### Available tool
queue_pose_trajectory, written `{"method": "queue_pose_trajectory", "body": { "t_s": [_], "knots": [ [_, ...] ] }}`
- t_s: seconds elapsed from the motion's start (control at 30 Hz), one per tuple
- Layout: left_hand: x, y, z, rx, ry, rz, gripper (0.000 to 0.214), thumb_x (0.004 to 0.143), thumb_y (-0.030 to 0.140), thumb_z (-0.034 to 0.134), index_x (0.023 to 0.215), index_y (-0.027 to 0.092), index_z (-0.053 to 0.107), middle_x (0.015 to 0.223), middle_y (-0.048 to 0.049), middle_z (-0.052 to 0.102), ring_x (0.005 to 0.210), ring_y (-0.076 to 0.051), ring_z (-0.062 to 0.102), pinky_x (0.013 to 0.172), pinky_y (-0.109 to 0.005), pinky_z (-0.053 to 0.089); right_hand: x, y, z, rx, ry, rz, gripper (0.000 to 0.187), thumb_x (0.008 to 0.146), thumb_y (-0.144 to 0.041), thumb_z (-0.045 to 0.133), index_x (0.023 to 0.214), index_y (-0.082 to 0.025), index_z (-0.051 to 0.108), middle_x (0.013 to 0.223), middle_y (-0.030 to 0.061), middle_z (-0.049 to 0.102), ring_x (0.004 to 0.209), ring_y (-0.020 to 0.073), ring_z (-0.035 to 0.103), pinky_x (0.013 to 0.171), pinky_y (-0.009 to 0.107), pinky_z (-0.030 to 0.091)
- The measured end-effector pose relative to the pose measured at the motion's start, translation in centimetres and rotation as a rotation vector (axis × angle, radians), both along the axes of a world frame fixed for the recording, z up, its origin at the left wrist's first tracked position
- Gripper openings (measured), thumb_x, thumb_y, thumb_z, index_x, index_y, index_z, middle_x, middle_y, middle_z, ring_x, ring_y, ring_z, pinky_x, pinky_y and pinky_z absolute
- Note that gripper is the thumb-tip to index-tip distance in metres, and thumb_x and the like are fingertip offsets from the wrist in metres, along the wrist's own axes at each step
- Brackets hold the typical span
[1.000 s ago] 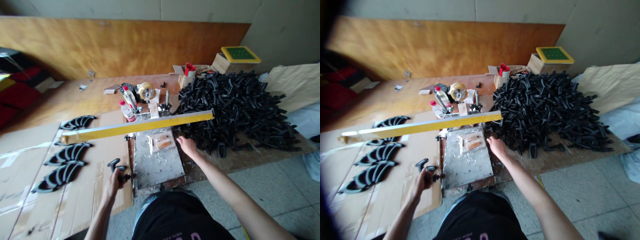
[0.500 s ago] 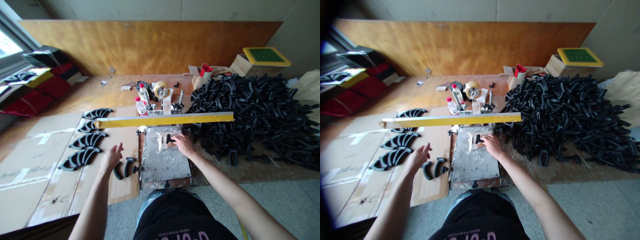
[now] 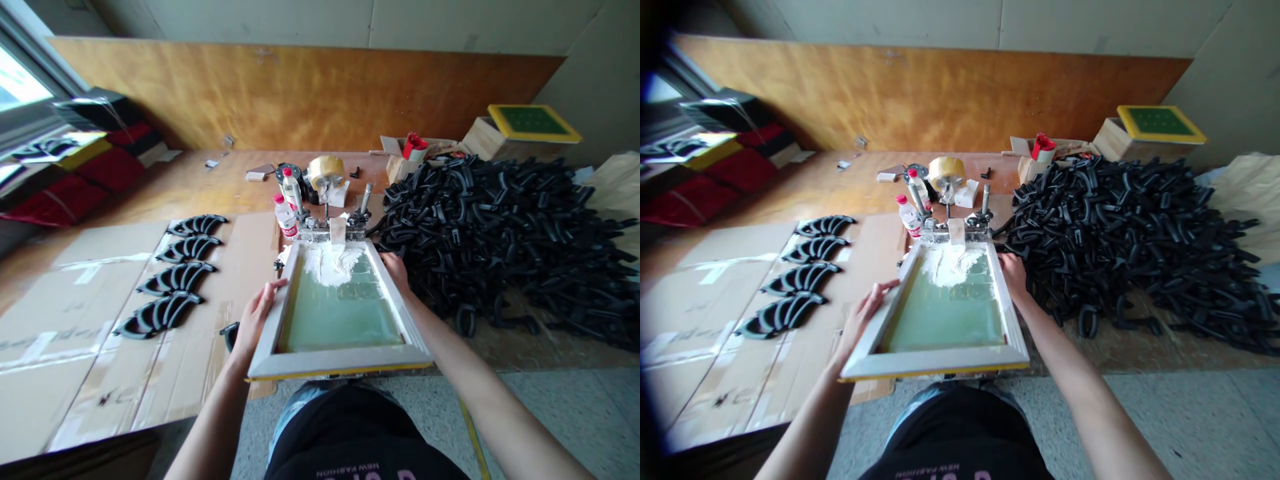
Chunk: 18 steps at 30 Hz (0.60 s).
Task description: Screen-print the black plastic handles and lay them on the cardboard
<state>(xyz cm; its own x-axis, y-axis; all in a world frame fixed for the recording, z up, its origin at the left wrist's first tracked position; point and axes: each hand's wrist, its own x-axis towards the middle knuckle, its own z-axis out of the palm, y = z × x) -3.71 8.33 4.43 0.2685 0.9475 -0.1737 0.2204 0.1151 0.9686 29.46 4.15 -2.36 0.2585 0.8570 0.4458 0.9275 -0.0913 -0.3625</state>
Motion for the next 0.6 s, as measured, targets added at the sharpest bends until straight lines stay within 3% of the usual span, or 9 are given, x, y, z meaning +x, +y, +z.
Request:
{"method": "queue_pose_trajectory", "body": {
  "t_s": [0.07,0.13,0.17,0.23,0.3,0.4,0.5,0.6],
  "knots": [
    [-0.8,-1.0,-2.9,-0.057,0.083,-0.016,0.067,0.078,0.065,0.058,0.129,0.020,0.061,0.096,-0.0057,0.071,0.084,-0.021,0.064,0.070,-0.029,0.050,0.8,1.8,1.4,0.051,0.055,-0.050,0.029,0.089,-0.017,0.056,0.116,-0.014,0.067,0.113,0.0113,0.068,0.102,0.0196,0.063,0.094,0.034,0.050],
    [-1.0,-1.5,-5.6,-0.097,0.115,0.011,0.079,0.076,0.062,0.062,0.141,0.021,0.049,0.087,-0.0036,0.070,0.076,-0.019,0.064,0.068,-0.029,0.050,-0.1,4.4,2.7,0.080,0.017,0.045,0.046,0.084,-0.021,0.067,0.129,-0.017,0.059,0.131,0.0143,0.057,0.117,0.0254,0.055,0.103,0.041,0.043],
    [-0.9,-1.6,-6.8,-0.105,0.133,0.023,0.081,0.075,0.061,0.063,0.144,0.021,0.045,0.084,-0.0028,0.069,0.073,-0.018,0.063,0.067,-0.029,0.050,-1.0,5.7,3.3,0.054,-0.015,0.124,0.051,0.082,-0.022,0.069,0.131,-0.017,0.056,0.133,0.0149,0.054,0.120,0.0272,0.052,0.104,0.043,0.042],
    [-0.8,-1.5,-8.3,-0.098,0.162,0.039,0.080,0.076,0.060,0.063,0.143,0.022,0.045,0.083,-0.0024,0.068,0.071,-0.018,0.063,0.066,-0.029,0.050,-3.1,7.9,3.8,-0.071,-0.080,0.234,0.042,0.082,-0.022,0.070,0.123,-0.016,0.059,0.122,0.0144,0.060,0.114,0.0280,0.053,0.098,0.041,0.044],
    [-0.7,-1.3,-9.0,-0.095,0.171,0.036,0.075,0.077,0.059,0.062,0.140,0.022,0.050,0.085,-0.0033,0.069,0.073,-0.019,0.064,0.067,-0.029,0.050,-4.9,8.6,3.5,-0.212,-0.136,0.267,0.024,0.085,-0.020,0.066,0.108,-0.014,0.062,0.104,0.0124,0.065,0.102,0.0264,0.056,0.088,0.036,0.046],
    [-0.8,-1.3,-9.0,-0.107,0.170,0.035,0.069,0.077,0.058,0.062,0.134,0.021,0.055,0.092,-0.0061,0.071,0.080,-0.022,0.067,0.071,-0.031,0.052,-6.1,6.8,2.5,-0.286,-0.217,0.343,0.008,0.089,-0.017,0.059,0.095,-0.014,0.062,0.095,0.0115,0.066,0.094,0.0241,0.055,0.081,0.032,0.044],
    [-0.8,-1.5,-8.7,-0.115,0.172,0.050,0.065,0.077,0.058,0.061,0.131,0.022,0.058,0.097,-0.0077,0.073,0.084,-0.024,0.068,0.074,-0.033,0.053,-5.8,3.5,2.3,-0.255,-0.253,0.598,0.011,0.087,-0.011,0.054,0.089,-0.016,0.064,0.091,0.0088,0.065,0.093,0.0218,0.055,0.076,0.030,0.042],
    [-0.8,-1.6,-8.6,-0.112,0.175,0.055,0.064,0.077,0.058,0.061,0.130,0.021,0.059,0.097,-0.0081,0.073,0.085,-0.025,0.068,0.075,-0.034,0.053,-5.1,2.1,3.3,-0.269,-0.222,0.801,0.014,0.085,-0.010,0.055,0.085,-0.019,0.065,0.086,0.0042,0.065,0.089,0.0189,0.055,0.070,0.027,0.040]
  ]
}}
